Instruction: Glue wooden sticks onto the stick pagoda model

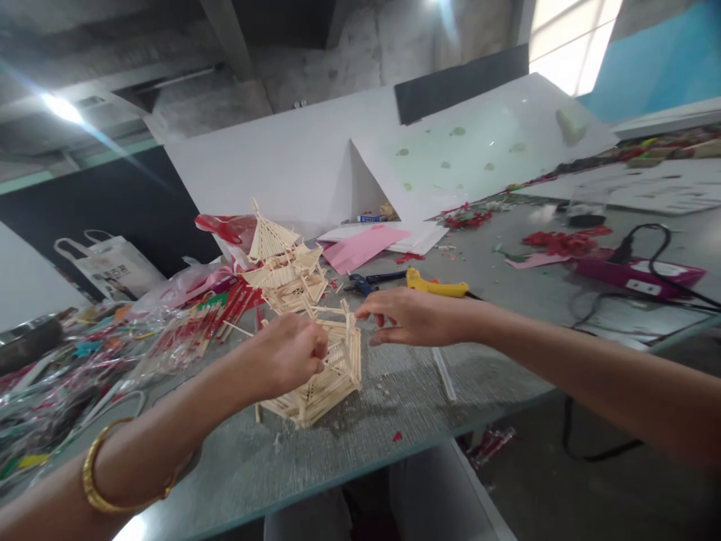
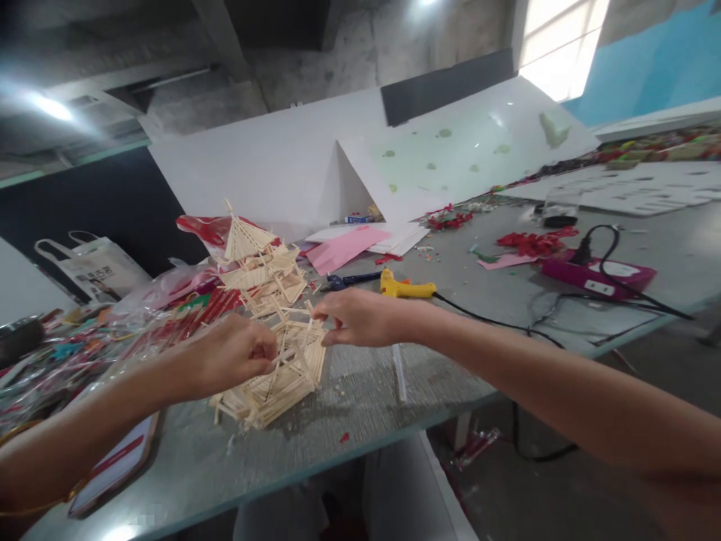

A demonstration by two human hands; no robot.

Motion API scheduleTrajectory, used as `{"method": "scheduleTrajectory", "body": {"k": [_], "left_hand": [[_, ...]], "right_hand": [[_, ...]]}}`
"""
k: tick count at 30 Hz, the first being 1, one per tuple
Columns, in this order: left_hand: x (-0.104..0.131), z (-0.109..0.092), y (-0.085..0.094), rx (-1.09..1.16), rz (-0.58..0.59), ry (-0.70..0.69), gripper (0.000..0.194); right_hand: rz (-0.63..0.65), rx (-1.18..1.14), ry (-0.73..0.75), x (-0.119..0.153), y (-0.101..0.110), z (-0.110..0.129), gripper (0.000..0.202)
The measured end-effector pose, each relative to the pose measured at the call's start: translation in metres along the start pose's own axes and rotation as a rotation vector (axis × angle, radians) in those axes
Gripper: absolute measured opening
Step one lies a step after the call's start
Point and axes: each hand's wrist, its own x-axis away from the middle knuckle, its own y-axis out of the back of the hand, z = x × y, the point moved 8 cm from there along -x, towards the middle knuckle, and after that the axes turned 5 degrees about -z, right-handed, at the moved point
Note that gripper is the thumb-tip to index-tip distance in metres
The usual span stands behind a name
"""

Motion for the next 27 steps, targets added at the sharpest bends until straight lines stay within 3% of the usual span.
{"method": "scheduleTrajectory", "body": {"k": [8,13,27], "left_hand": [[0.000,-0.003,-0.006,-0.069,0.040,-0.037,0.018],[0.000,-0.003,-0.006,-0.072,0.035,-0.045,0.019],[0.003,-0.008,-0.005,-0.130,0.110,-0.017,0.021]], "right_hand": [[0.011,-0.212,0.178,-0.017,-0.019,0.029,0.030],[0.053,-0.263,0.195,-0.025,-0.031,0.031,0.020],[0.047,-0.218,0.231,-0.028,-0.033,0.033,0.016]]}}
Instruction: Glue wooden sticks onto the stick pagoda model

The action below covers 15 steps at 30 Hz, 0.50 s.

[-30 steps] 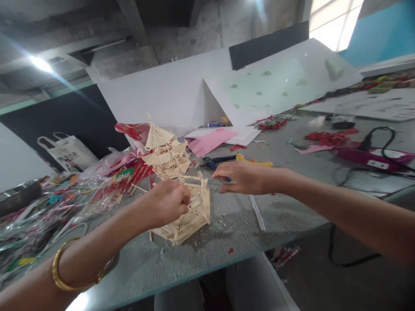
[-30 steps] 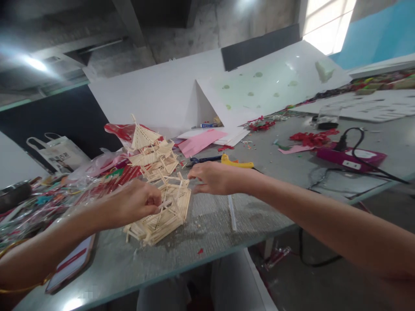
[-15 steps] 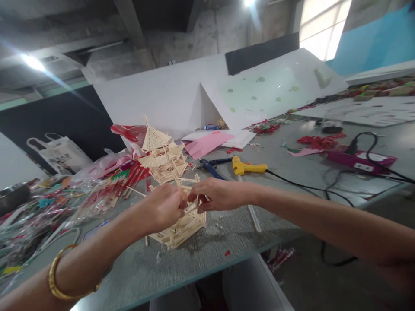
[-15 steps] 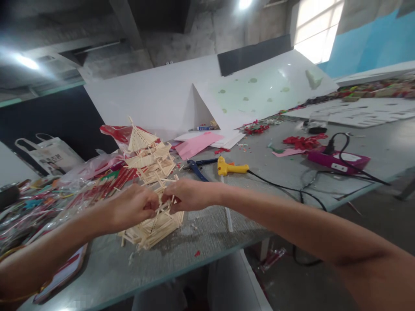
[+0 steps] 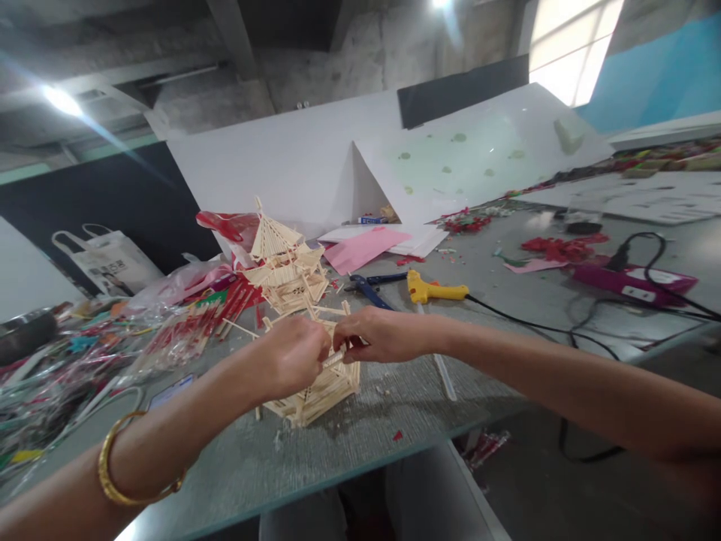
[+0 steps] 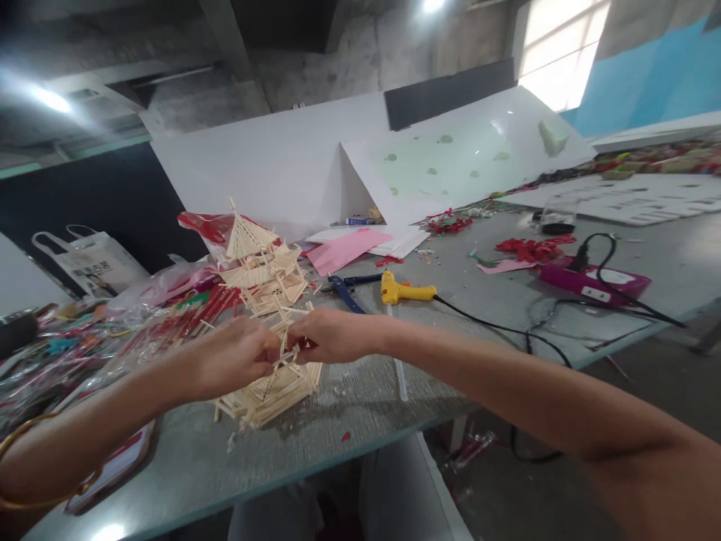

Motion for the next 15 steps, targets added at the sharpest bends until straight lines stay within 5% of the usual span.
{"method": "scheduleTrajectory", "body": {"k": [15], "left_hand": [[-0.0009,-0.0010,0.0018,0.041,-0.032,-0.030,0.021]], "right_hand": [[0.011,0.015,-0.016,-0.0007,0.0012,0.0049,0.016]]}}
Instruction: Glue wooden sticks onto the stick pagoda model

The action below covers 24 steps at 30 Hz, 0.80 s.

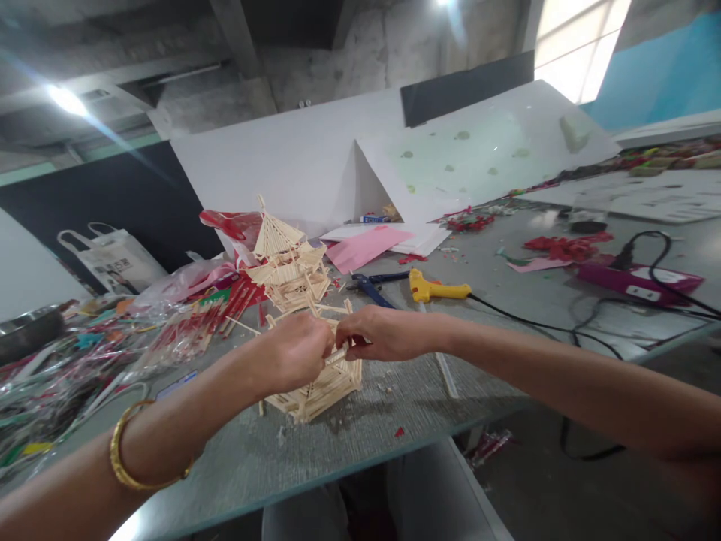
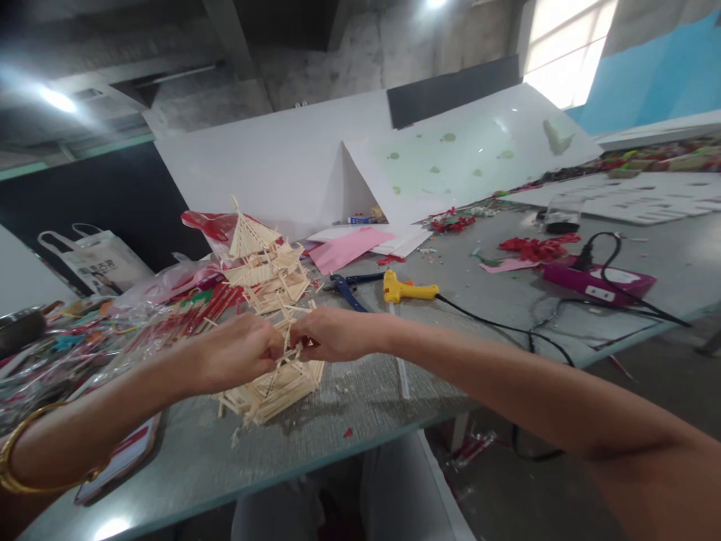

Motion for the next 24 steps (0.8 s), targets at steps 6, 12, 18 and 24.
{"method": "scheduleTrajectory", "body": {"k": [6,12,18,24], "left_hand": [[-0.0017,0.0009,-0.0030,-0.026,0.010,-0.017,0.021],[-0.0033,0.0006,-0.0034,-0.041,0.024,-0.029,0.022],[-0.0026,0.0004,-0.0023,-0.046,0.019,-0.026,0.022],[-0.0022,-0.0011,-0.0027,-0.065,0.006,-0.055,0.023]], "right_hand": [[0.019,0.010,-0.001,-0.0001,-0.0008,0.0010,0.019],[0.027,0.006,-0.007,-0.0002,-0.0011,0.0001,0.019],[0.027,-0.009,0.001,-0.0004,-0.0009,0.0017,0.019],[0.033,-0.009,-0.002,-0.0010,-0.0011,0.0026,0.018]]}}
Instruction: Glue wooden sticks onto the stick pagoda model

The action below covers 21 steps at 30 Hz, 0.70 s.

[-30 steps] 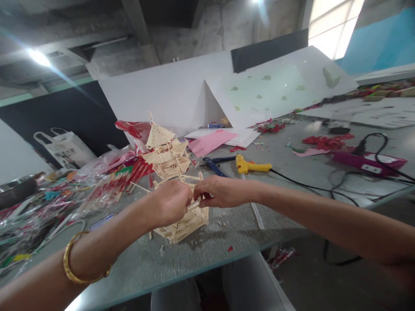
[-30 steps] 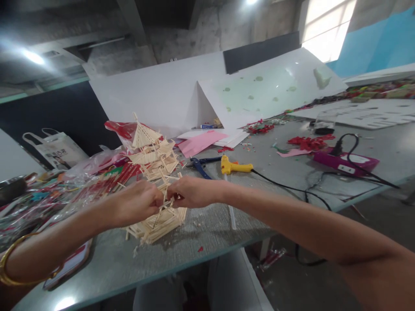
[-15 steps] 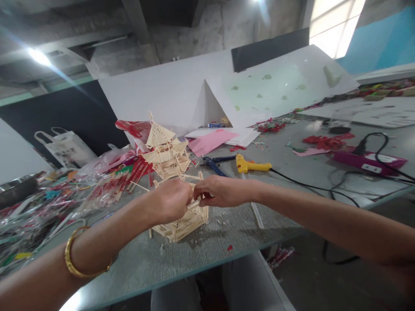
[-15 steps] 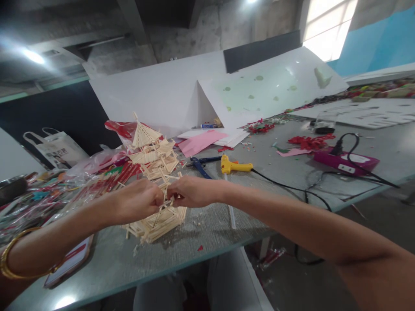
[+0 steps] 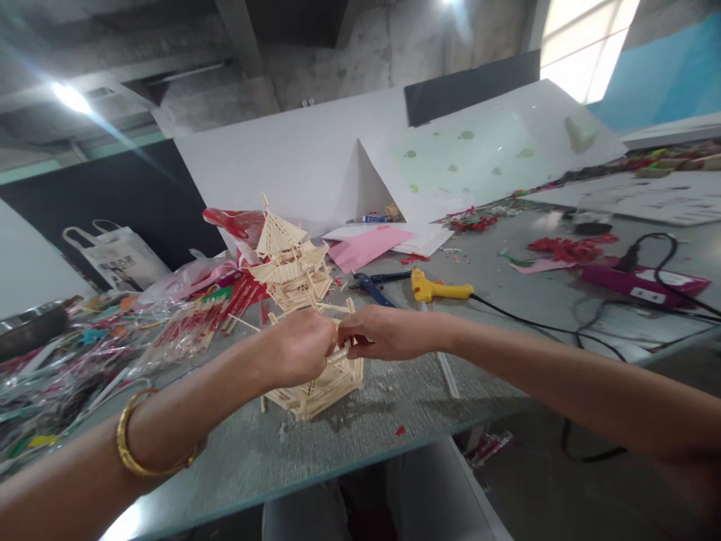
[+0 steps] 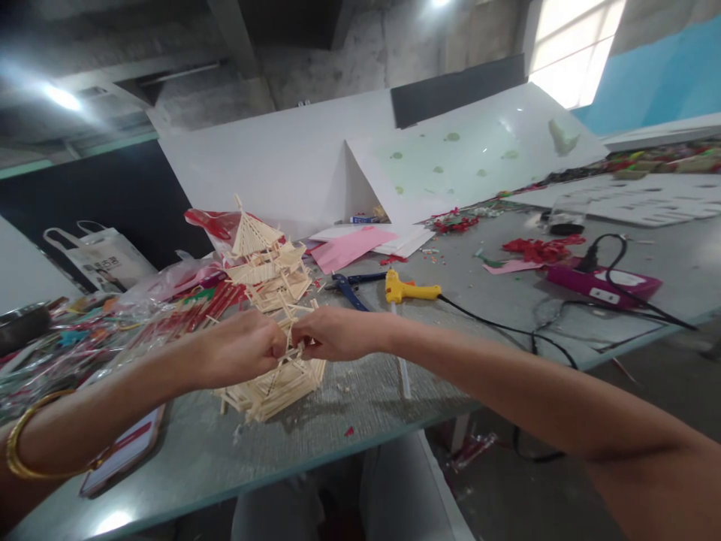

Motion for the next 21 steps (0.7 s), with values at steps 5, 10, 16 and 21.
{"method": "scheduleTrajectory", "body": {"k": [5,10,16,21], "left_hand": [[-0.0003,0.0008,-0.0007,-0.013,0.004,-0.005,0.025],[0.0005,-0.0002,0.0017,-0.035,0.008,-0.003,0.026],[0.0007,0.0009,0.0025,-0.003,0.012,0.028,0.024],[0.0008,0.0006,0.0038,0.001,0.005,0.043,0.024]], "right_hand": [[-0.007,0.019,-0.009,-0.0005,0.0001,-0.0011,0.018],[-0.007,0.005,-0.001,0.0002,0.0005,-0.0010,0.019],[0.001,0.046,0.007,0.0005,0.0002,-0.0008,0.017],[-0.001,0.041,0.026,0.0012,-0.0004,-0.0016,0.016]]}}
